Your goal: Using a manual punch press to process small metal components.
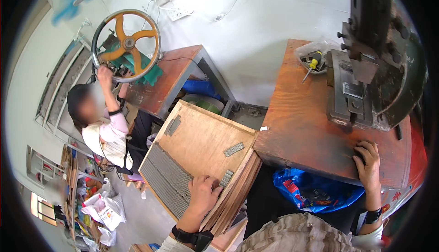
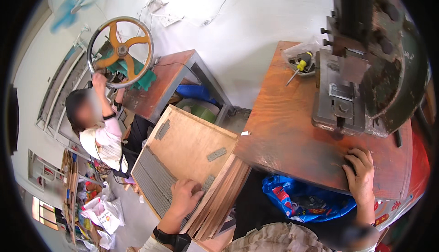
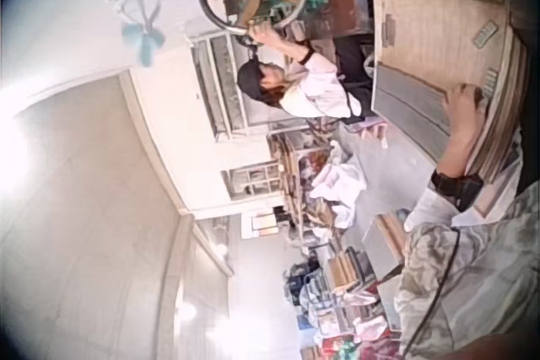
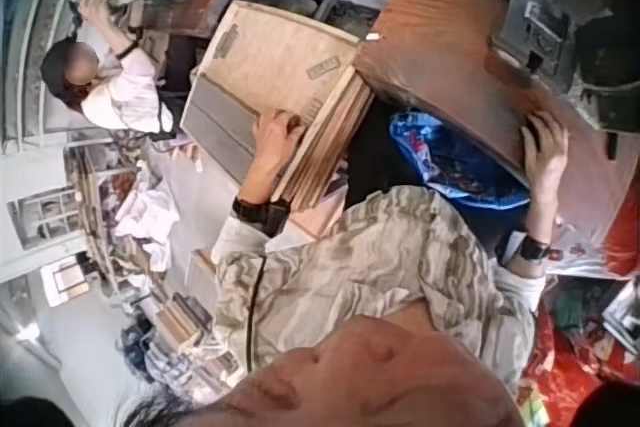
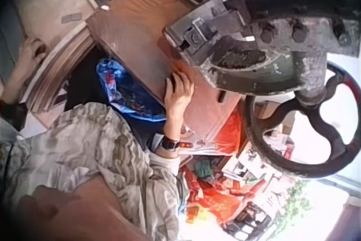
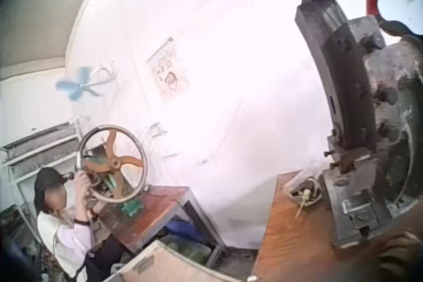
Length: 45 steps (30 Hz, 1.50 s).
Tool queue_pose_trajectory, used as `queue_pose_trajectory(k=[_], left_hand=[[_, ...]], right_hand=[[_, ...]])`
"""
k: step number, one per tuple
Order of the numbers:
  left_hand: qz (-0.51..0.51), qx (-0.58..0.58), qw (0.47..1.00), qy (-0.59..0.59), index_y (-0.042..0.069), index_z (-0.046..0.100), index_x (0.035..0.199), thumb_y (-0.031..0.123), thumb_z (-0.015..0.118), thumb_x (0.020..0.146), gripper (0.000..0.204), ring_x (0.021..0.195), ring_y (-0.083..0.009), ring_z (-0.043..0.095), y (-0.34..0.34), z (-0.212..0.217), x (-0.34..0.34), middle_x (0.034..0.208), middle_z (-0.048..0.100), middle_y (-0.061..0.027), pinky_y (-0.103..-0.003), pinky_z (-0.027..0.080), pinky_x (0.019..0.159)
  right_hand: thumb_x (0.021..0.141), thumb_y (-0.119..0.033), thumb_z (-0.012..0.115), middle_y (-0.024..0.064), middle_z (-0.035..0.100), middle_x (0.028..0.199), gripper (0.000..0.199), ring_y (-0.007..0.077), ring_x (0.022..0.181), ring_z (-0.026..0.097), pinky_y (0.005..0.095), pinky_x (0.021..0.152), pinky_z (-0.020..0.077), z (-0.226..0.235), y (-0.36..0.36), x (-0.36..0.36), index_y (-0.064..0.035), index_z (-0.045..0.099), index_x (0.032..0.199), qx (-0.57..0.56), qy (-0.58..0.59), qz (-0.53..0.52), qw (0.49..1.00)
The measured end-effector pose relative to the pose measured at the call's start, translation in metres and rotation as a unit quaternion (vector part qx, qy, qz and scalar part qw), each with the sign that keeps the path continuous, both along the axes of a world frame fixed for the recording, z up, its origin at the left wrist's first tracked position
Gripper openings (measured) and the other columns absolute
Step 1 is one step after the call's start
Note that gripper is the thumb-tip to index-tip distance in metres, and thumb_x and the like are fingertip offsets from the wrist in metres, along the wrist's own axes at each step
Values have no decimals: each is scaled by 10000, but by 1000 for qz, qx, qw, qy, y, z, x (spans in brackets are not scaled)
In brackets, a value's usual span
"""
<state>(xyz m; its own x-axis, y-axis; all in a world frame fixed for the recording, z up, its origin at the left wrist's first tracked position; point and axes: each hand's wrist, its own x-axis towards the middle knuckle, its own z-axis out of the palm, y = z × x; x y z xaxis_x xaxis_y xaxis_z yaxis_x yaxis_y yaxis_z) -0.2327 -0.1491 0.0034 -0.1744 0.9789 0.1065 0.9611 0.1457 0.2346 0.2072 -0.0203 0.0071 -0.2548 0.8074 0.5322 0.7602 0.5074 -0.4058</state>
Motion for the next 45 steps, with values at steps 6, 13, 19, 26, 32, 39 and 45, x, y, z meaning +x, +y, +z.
queue_pose_trajectory(k=[6,13,19,26,32,39,45], left_hand=[[9,-44,999,-29,73,685,921,169,699,734,211,945,-285,576,12,1,15,912,669,-107,-437,335,879],[-11,-95,990,-103,45,648,936,139,661,746,213,814,-351,635,20,1,1,849,665,-179,-425,470,766],[50,-42,986,-154,38,633,1006,111,648,749,268,858,-365,637,20,0,-2,900,655,-205,-412,500,758],[-19,-51,960,-275,32,616,1087,123,660,784,320,826,-324,657,4,-1,-14,916,664,-188,-373,511,763],[84,104,990,-54,58,661,990,140,599,798,218,854,-347,619,42,1,-122,859,651,-182,-431,495,759],[113,134,983,50,-9,608,1069,100,582,802,290,1051,-365,552,98,-28,-240,1102,604,-191,-423,440,916],[134,39,983,117,37,432,1321,246,556,863,519,1266,-323,379,145,-54,-230,1348,445,-140,-412,345,1032]], right_hand=[[661,22,654,168,586,953,189,366,962,545,425,834,446,23,-6,-19,30,611,845,-9,-16,17,1000],[722,-72,642,100,626,988,186,292,954,585,385,841,483,33,45,-214,-50,650,907,82,-28,422,902],[722,-122,635,103,607,921,200,293,910,580,409,787,490,-10,62,-298,-51,648,909,-53,-77,417,904],[740,-200,682,106,613,927,245,294,925,574,394,823,462,-24,23,-314,-63,655,942,-168,-85,557,809],[777,-268,664,62,620,904,212,264,918,567,375,798,463,-28,24,-308,-102,682,906,-182,-130,527,820],[778,-308,657,10,616,846,189,239,857,561,359,741,472,-26,19,-308,-139,696,852,-145,-102,525,833],[771,-314,667,-1,610,840,171,232,833,565,357,698,478,-31,20,-308,-160,695,840,-132,-95,523,837]])
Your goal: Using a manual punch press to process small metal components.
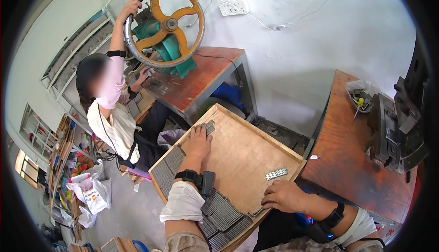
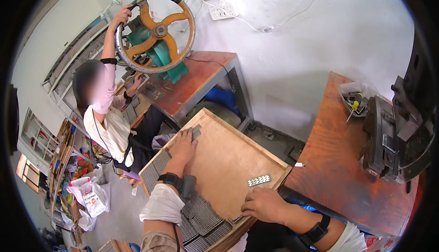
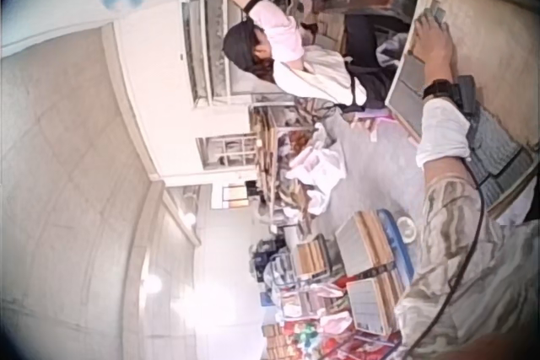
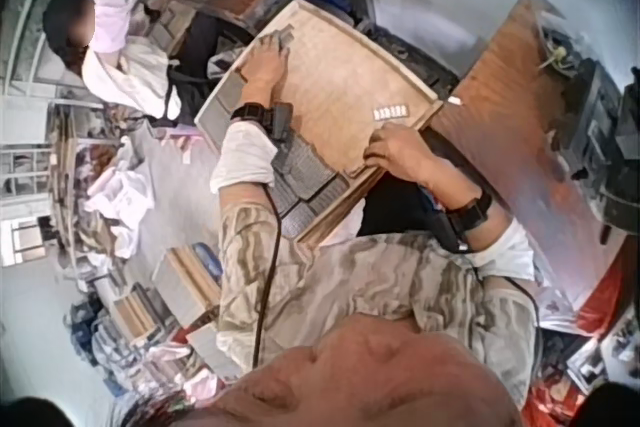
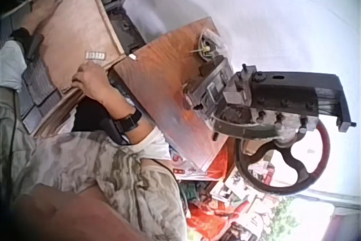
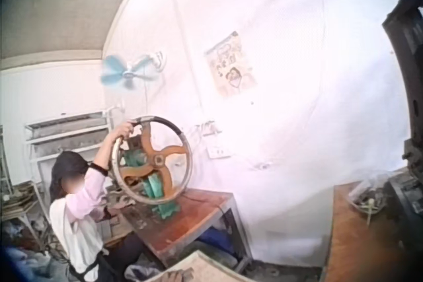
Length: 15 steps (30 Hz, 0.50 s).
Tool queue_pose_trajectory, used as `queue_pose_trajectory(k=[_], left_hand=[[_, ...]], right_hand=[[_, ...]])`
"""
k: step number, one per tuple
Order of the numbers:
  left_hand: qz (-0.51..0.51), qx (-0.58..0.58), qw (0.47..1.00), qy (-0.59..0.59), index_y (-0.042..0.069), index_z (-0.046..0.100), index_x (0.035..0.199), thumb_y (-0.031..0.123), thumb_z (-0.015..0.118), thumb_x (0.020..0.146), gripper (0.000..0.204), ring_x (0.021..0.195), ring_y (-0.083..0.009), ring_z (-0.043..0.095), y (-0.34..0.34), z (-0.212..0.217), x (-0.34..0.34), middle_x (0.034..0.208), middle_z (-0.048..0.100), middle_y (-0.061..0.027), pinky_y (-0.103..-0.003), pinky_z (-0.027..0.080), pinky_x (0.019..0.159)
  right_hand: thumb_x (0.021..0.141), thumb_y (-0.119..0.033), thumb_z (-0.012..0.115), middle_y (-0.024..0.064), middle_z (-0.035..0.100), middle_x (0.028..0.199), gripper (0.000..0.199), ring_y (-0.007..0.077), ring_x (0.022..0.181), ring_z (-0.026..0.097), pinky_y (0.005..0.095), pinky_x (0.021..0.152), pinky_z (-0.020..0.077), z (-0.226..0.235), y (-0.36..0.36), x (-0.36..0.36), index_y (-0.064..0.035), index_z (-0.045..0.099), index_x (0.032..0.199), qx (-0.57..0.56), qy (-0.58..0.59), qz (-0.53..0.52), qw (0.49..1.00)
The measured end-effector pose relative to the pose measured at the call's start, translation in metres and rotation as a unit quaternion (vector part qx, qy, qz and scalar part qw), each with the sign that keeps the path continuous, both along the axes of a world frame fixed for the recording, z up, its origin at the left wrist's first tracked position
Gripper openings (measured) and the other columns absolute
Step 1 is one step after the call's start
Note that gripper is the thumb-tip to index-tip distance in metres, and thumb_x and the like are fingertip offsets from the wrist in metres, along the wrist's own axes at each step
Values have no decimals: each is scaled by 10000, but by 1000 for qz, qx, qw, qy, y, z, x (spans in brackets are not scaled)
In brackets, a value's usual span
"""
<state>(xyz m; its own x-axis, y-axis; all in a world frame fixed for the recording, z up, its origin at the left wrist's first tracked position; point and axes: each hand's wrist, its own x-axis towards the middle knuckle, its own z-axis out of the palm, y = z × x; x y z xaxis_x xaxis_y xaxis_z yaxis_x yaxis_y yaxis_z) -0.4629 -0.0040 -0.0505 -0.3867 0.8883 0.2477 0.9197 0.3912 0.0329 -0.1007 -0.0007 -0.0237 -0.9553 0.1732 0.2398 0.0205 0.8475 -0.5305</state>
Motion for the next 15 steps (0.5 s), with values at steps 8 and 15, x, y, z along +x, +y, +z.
queue_pose_trajectory(k=[8,15], left_hand=[[-11,-15,998,60,46,432,1324,269,524,891,496,1249,-301,394,11,8,3,1334,456,-110,-404,341,1026],[21,76,991,-113,14,522,1227,201,655,798,487,1159,-334,469,19,16,6,1227,532,-165,-397,363,1006]], right_hand=[[770,-311,674,-10,605,846,165,226,817,559,354,694,473,2,1,-1,-169,693,852,-7,2,4,1000],[766,-300,679,2,596,833,179,223,819,558,344,694,470,3,1,0,-154,691,869,-11,13,2,1000]])
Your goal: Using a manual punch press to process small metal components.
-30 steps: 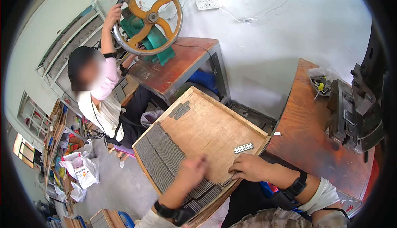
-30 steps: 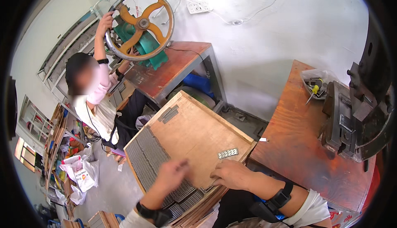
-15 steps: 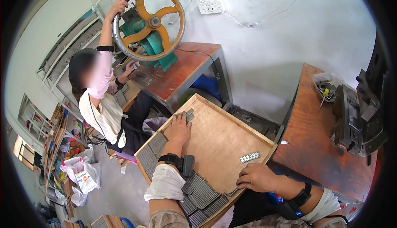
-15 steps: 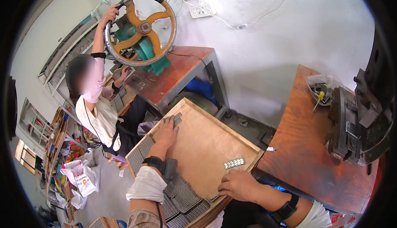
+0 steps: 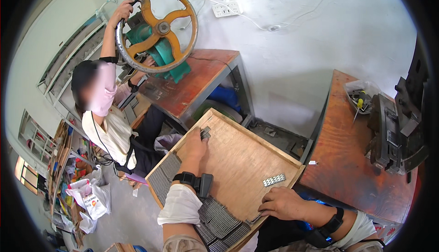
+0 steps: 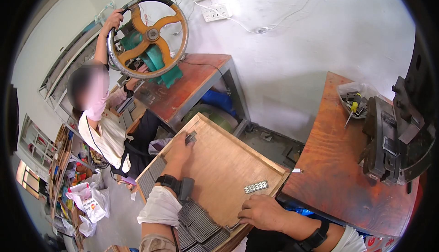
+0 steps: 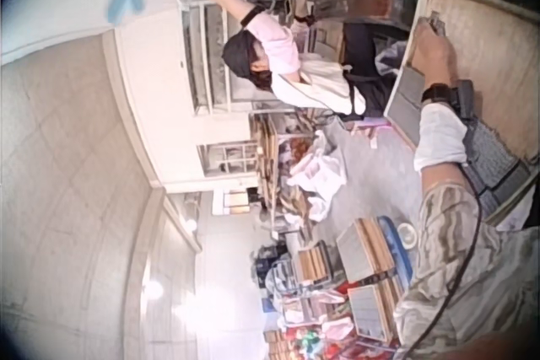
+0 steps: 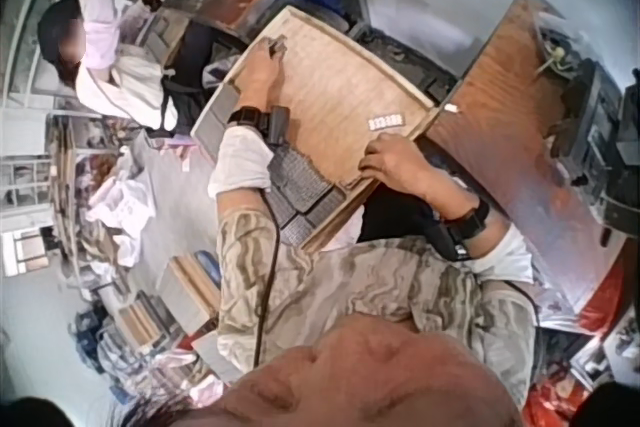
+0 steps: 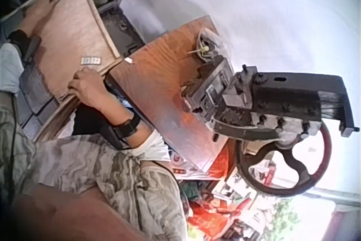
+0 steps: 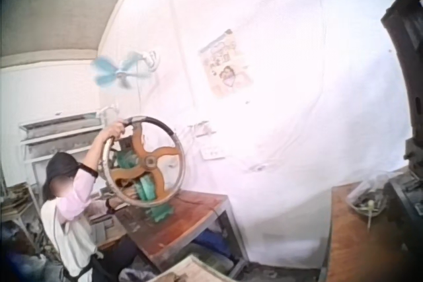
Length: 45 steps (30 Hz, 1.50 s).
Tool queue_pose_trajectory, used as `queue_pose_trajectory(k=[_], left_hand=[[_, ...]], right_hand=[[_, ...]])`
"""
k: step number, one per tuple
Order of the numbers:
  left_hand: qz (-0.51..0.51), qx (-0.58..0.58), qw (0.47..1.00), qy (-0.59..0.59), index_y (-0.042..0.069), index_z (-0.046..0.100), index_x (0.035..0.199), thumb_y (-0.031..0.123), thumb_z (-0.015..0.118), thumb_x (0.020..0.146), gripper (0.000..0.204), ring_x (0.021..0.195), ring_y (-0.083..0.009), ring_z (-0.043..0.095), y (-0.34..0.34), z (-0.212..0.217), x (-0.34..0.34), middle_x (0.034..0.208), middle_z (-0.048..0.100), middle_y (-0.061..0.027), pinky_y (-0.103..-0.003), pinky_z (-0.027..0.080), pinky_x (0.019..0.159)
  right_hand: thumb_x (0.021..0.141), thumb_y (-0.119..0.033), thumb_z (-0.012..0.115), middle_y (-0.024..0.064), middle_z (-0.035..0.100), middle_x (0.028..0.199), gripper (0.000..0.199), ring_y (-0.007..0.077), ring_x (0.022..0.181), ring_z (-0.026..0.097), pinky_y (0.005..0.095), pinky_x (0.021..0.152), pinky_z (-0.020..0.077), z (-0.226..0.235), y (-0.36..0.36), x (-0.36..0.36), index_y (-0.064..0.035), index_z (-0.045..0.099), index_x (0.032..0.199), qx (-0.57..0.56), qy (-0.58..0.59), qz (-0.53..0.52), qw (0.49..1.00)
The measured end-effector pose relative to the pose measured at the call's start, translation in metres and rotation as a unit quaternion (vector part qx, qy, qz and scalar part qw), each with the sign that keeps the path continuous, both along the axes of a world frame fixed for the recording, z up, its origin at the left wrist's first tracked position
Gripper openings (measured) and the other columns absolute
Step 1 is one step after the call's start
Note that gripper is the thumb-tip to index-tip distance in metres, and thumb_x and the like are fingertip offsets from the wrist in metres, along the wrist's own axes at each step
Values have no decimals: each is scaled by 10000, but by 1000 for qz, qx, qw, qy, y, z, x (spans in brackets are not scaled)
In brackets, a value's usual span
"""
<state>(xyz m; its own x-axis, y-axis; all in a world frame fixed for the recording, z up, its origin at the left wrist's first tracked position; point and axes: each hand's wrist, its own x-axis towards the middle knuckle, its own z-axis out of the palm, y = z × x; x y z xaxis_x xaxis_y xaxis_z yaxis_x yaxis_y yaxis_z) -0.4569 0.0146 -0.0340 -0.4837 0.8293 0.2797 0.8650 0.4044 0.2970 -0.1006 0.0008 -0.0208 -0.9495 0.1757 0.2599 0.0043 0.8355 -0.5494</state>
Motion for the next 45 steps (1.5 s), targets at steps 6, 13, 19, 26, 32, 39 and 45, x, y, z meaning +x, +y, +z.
queue_pose_trajectory(k=[6,13,19,26,32,39,45], left_hand=[[-65,4,997,-29,38,625,1123,241,702,773,411,1118,-352,508,-15,0,-13,1155,573,-179,-402,385,977],[-127,-24,991,31,16,615,1119,243,730,739,457,984,-349,552,-39,9,22,1017,620,-177,-401,441,867],[-111,-11,991,-78,42,636,1095,208,721,759,384,895,-336,607,-38,16,6,978,646,-167,-380,474,802],[-93,1,994,-51,29,691,958,162,713,756,243,868,-294,622,-24,10,-2,952,653,-130,-341,482,757],[-139,-50,985,-84,41,697,955,172,704,759,236,837,-289,619,-16,7,-6,895,648,-124,-350,479,748],[-197,-134,963,128,56,676,920,175,664,735,221,853,-323,610,-15,21,8,870,641,-146,-411,482,750],[-86,-68,993,-33,64,677,896,162,635,722,204,788,-336,623,-19,25,2,821,642,-181,-420,496,735]], right_hand=[[763,-296,681,4,593,841,188,221,824,552,343,705,467,0,-3,0,-144,685,873,-2,7,5,1000],[783,-298,665,5,588,850,179,222,835,550,349,717,459,-2,-2,2,-147,679,877,2,14,-6,1000],[789,-296,658,5,584,854,184,219,846,548,351,724,454,-3,-2,3,-138,677,880,-5,20,-6,1000],[792,-295,656,7,581,854,186,216,851,548,350,725,448,0,-5,4,-132,675,879,-8,11,-9,1000],[795,-295,655,7,584,857,184,215,857,551,351,729,447,-5,-3,6,-128,670,869,-7,21,-18,1000],[791,-303,661,4,590,857,188,212,849,562,352,720,453,-2,-2,5,-141,674,886,9,14,-13,1000],[787,-318,667,-4,596,865,200,209,840,570,350,716,457,-4,-4,4,-155,681,904,14,19,-14,1000]])
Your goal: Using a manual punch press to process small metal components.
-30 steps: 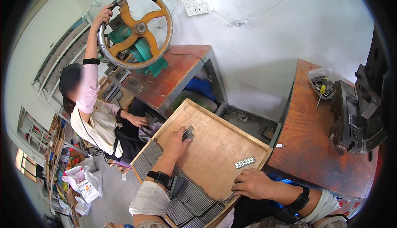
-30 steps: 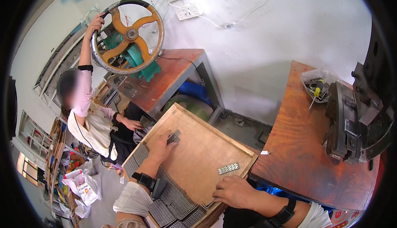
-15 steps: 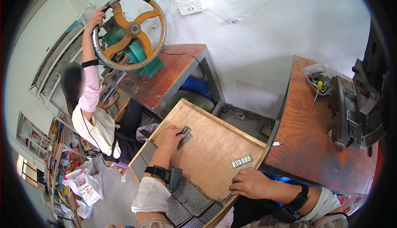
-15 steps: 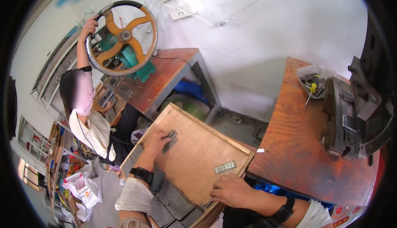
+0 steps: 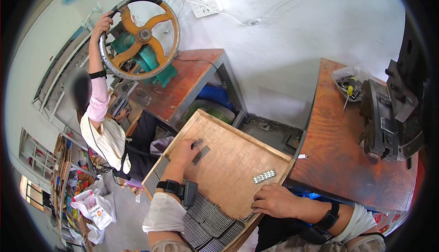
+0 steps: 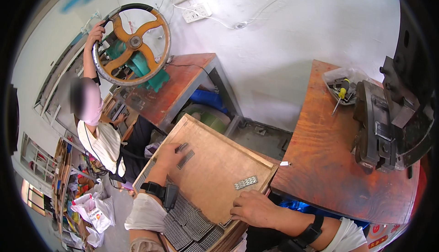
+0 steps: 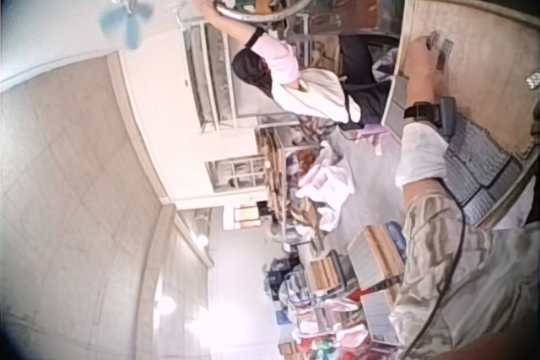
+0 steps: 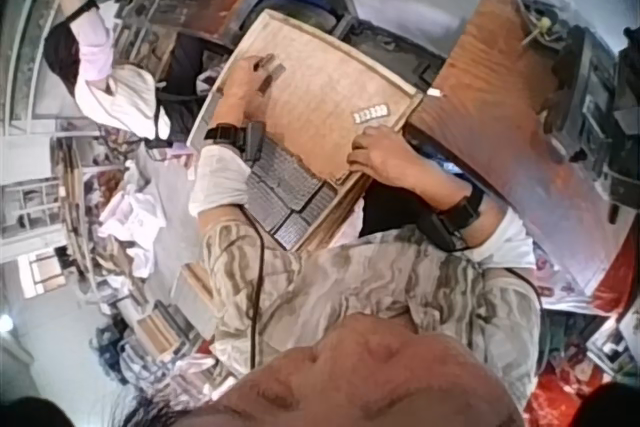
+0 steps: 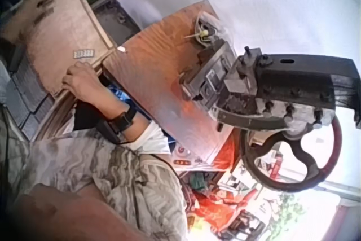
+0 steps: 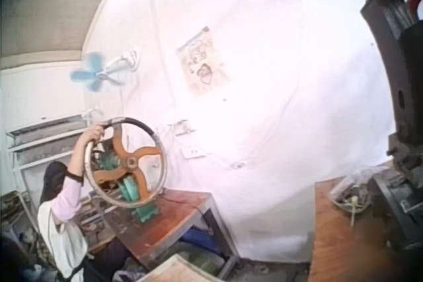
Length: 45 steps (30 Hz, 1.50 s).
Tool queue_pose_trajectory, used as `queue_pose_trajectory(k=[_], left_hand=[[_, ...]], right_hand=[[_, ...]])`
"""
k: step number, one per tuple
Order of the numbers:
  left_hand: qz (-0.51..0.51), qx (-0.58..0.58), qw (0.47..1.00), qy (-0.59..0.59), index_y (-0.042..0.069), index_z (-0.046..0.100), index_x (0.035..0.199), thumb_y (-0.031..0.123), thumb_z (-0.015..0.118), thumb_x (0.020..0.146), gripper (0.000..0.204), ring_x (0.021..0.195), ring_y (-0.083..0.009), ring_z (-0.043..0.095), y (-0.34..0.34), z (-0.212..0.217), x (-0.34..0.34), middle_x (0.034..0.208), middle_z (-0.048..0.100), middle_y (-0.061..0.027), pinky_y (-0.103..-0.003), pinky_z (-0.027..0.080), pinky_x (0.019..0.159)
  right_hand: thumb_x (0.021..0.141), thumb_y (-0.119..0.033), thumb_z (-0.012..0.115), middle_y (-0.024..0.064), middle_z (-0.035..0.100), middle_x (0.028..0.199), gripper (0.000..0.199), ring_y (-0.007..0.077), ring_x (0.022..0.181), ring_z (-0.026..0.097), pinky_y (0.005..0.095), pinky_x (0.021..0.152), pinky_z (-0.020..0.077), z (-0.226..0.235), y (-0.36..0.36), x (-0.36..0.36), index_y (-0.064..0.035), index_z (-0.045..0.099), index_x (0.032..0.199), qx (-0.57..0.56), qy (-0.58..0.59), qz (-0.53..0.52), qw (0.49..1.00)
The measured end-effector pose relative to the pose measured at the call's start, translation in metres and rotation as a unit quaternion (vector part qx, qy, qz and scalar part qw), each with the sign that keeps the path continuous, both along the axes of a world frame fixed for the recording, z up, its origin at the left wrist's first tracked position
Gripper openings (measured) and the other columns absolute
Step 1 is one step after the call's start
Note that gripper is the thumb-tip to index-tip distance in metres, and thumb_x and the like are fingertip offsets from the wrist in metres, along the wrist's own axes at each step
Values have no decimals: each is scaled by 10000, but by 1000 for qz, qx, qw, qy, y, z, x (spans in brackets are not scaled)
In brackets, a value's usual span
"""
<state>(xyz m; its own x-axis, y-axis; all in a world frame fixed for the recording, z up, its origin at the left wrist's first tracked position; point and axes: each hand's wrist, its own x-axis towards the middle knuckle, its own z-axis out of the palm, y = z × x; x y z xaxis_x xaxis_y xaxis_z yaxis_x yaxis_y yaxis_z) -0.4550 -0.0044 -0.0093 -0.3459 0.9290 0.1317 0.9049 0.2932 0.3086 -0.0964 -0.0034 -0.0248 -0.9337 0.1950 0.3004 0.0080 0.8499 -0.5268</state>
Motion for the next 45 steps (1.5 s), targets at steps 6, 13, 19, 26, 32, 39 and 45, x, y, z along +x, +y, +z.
queue_pose_trajectory(k=[6,13,19,26,32,39,45], left_hand=[[-55,-42,993,98,49,680,851,199,644,748,186,761,-352,618,-16,2,27,800,641,-178,-421,492,719],[-118,11,989,85,-9,644,919,197,639,774,252,752,-356,603,-22,-6,22,775,621,-172,-435,488,710],[-96,34,981,167,-10,616,874,126,612,775,169,747,-358,602,-29,-22,42,763,616,-182,-438,488,681],[-166,98,981,11,35,637,945,70,622,733,216,736,-366,620,-97,-5,178,780,629,-158,-426,512,655],[-103,-25,955,-276,6,548,1153,102,604,827,344,837,-375,633,-130,18,213,928,649,-198,-379,511,722],[-120,-53,946,-296,6,458,1284,85,649,828,500,1029,-233,626,-146,13,208,1151,614,-184,-310,487,884],[-189,-28,961,-200,12,503,1231,110,709,746,536,948,-304,639,-137,14,191,1089,618,-207,-337,504,814]], right_hand=[[794,-313,657,-6,587,860,187,207,853,558,353,730,441,-2,-1,2,-152,673,886,-4,1,-5,1000],[792,-306,651,9,580,850,182,225,859,552,374,734,440,-3,-1,2,-134,662,850,-14,11,-1,1000],[769,-301,666,28,587,857,200,245,880,557,385,747,446,-2,5,-2,-123,667,860,-8,-9,16,1000],[698,-205,732,94,560,1031,259,298,1004,534,400,865,436,-2,4,5,-54,629,882,-66,36,1,997],[642,-120,765,128,527,1138,526,352,1084,491,415,903,429,6,3,8,-57,523,1105,-89,65,-3,994],[684,-117,740,135,608,1023,475,339,1017,553,410,867,448,14,13,-4,-63,560,1120,-180,-59,51,981],[704,-149,731,133,621,1025,409,326,1014,571,418,824,467,19,25,-20,-82,616,1091,-102,-174,57,978]])
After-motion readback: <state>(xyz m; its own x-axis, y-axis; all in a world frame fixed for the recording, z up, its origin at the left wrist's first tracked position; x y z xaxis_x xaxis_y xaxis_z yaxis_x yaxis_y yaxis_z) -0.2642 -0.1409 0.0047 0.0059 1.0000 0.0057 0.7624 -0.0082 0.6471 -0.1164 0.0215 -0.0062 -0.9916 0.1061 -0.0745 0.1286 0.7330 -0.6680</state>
